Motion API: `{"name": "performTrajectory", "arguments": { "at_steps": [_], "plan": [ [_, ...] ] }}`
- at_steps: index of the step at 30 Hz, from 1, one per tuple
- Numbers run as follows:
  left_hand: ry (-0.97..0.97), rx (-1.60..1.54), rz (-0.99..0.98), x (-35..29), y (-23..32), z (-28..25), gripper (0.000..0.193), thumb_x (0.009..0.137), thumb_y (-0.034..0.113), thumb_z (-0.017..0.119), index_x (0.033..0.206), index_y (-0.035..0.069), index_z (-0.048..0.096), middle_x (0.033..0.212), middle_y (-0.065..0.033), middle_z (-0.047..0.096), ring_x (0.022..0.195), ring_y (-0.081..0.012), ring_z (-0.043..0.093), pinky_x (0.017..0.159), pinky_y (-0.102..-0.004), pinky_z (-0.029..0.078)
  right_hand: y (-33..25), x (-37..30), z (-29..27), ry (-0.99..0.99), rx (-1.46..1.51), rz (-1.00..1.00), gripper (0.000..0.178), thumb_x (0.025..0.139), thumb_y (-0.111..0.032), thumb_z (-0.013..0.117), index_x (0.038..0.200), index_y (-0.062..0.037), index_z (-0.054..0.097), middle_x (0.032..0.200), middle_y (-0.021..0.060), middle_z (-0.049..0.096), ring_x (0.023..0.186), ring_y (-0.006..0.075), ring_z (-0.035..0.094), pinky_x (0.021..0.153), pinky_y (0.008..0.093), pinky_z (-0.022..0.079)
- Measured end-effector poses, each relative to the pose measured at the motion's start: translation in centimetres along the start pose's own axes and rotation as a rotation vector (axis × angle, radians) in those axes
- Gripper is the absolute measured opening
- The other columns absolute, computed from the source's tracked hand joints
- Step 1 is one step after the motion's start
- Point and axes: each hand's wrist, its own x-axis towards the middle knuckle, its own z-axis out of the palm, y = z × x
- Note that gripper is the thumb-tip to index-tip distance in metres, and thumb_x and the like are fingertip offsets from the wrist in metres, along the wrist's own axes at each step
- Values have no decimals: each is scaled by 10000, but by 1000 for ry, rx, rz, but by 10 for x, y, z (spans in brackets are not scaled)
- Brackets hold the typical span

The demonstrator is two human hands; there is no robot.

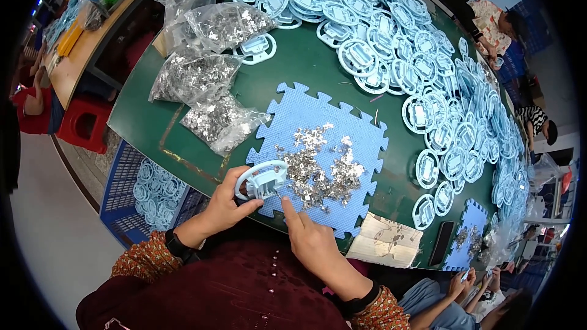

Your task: Assembling small silver components into blue plastic toy frames at a factory workbench.

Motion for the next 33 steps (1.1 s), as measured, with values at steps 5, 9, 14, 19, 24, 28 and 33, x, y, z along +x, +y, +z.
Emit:
{"name": "performTrajectory", "arguments": {
  "at_steps": [5,9,14,19,24,28,33],
  "plan": [
    [6,64,50,-1,0,1,664,803,128,794,1336,22,412,1137,-141,606,975,-194,651,797,-316,531,1,2,-1,-6,-54,-48,534,839,-29,643,1359,-61,524,743,85,592,499,258,579,425,370,472],
    [7,53,38,-1,1,1,658,806,131,791,1334,24,414,1130,-139,607,972,-202,653,790,-318,532,1,2,-3,-19,-76,-55,522,818,-34,651,1330,-68,555,742,78,592,501,250,583,426,365,475],
    [6,57,44,-1,2,1,654,808,136,791,1333,24,417,1138,-140,601,970,-200,651,788,-318,531,-1,3,-5,-33,-105,-57,511,812,-38,651,1315,-72,567,734,69,587,500,243,585,423,363,476],
    [-9,62,35,-1,2,0,652,807,139,795,1329,22,421,1151,-133,592,975,-193,644,792,-316,530,-1,4,-6,-27,-130,-68,499,800,-51,659,1292,-82,581,738,54,577,518,215,599,432,357,476],
    [-13,55,38,0,0,1,634,809,130,790,1320,20,431,1147,-124,588,959,-185,633,783,-313,525,-1,8,-8,-58,-221,-138,468,816,-88,622,1279,-32,589,720,47,549,520,169,593,421,308,465],
    [-14,52,56,1,0,1,619,809,124,785,1311,16,439,1152,-124,580,953,-183,623,773,-308,520,-4,16,-11,-75,-343,-243,468,793,-96,593,1246,19,604,707,39,540,512,144,582,420,272,456],
    [27,105,102,3,-4,2,637,808,134,771,1339,45,430,1146,-157,617,921,-283,689,757,-360,550,-10,19,-6,-105,-378,-198,499,774,-89,609,1265,1,591,720,40,537,529,155,576,433,296,443]
  ]
}}
